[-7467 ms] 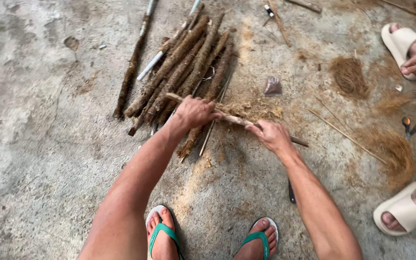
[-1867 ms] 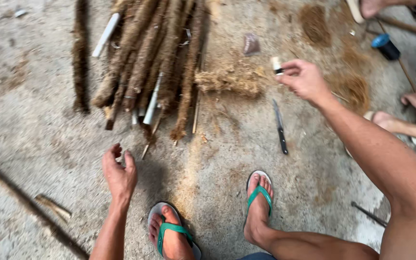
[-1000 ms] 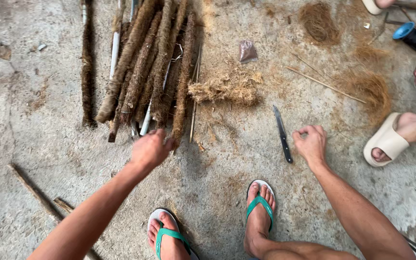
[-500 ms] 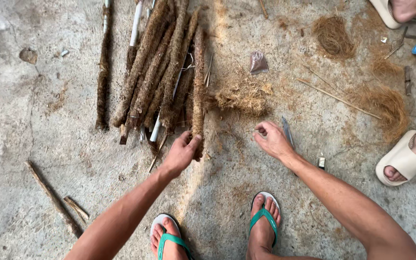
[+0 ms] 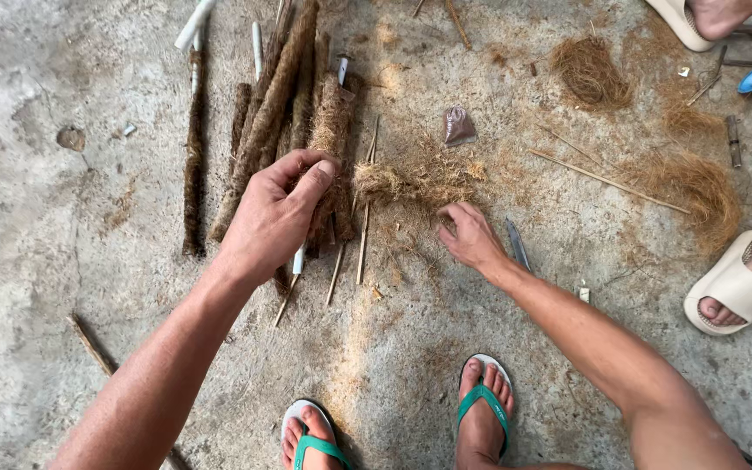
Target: The person uses a knife to scrape and trim coconut fiber from a bundle attached to a metal rod. They repeatedly pull the fiber along the rod to remove loose strands and then cut the excess material to shape the bundle.
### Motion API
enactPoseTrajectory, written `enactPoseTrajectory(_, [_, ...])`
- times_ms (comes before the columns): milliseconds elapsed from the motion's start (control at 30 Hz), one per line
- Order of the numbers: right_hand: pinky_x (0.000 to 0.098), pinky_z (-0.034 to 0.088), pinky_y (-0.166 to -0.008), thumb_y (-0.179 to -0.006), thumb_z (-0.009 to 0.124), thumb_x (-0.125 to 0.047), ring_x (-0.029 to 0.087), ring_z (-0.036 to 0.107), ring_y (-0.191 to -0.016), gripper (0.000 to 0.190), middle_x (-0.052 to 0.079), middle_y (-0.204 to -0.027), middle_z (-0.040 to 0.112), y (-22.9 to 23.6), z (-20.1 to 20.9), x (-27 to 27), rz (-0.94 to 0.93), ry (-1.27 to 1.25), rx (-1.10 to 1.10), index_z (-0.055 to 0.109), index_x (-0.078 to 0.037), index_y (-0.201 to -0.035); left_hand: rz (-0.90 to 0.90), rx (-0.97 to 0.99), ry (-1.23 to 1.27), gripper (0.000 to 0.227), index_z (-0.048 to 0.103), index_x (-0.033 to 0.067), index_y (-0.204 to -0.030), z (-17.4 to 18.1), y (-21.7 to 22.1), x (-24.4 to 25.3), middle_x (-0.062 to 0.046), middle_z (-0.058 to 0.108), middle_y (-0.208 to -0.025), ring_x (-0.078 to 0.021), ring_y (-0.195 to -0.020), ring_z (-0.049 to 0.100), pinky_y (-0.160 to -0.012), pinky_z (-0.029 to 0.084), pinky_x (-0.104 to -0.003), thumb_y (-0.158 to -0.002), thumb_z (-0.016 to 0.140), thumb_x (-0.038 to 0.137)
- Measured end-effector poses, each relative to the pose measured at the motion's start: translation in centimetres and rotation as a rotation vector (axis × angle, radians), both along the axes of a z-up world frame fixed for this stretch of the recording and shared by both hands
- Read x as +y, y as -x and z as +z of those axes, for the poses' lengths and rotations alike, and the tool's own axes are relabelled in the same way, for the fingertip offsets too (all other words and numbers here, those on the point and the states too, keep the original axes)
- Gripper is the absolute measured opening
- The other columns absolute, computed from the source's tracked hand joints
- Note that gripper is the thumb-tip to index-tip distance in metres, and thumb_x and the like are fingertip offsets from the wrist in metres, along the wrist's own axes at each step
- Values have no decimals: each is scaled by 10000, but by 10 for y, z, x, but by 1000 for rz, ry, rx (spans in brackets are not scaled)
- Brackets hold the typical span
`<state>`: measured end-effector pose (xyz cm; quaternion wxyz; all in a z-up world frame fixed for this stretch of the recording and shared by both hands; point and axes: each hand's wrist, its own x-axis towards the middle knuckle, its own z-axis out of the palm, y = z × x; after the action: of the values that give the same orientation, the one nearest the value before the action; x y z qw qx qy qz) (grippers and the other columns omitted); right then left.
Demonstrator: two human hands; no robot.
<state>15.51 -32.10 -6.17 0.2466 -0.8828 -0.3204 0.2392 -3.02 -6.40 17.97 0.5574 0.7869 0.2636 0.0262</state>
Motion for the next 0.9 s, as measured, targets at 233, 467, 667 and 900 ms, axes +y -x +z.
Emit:
enactPoseTrajectory(233, [531,353,-1133,-965,461,47,352,416,-1391,492,182,-1516,422,-24,-26,31,415,98,-517,597,-197,-1370,21,126,-103,354,713,193,-1277,26,-11,-13,-41,773,-1012,-134,-786,649,-753,576,-366,-1039,515,365])
enactPoseTrajectory(467, [538,281,-1205,-931,418,119,266,409,-1409,486,123,-1607,370,-41,-39,45,521,352,-383,630,-196,-1235,151,128,-13,327,734,187,-1219,55,5,-5,-27,722,-875,-116,-579,499,-499,432,-291,-1042,490,312])
enactPoseTrajectory(667, [510,377,-1091,-871,525,84,305,466,-1339,475,173,-1517,433,-74,-40,16,287,222,-416,653,-149,-1265,134,46,-74,335,759,141,-1189,75,28,19,-52,619,-762,-121,-576,467,-496,420,-269,-1078,476,280])
enactPoseTrajectory(900, [339,625,-768,-969,614,-541,179,738,-945,509,89,-1133,744,-56,11,77,-107,-364,304,654,-95,-1213,-199,-101,-253,309,655,78,-1289,13,39,-21,-82,702,-1019,-170,-848,682,-725,622,-364,-1043,515,200])
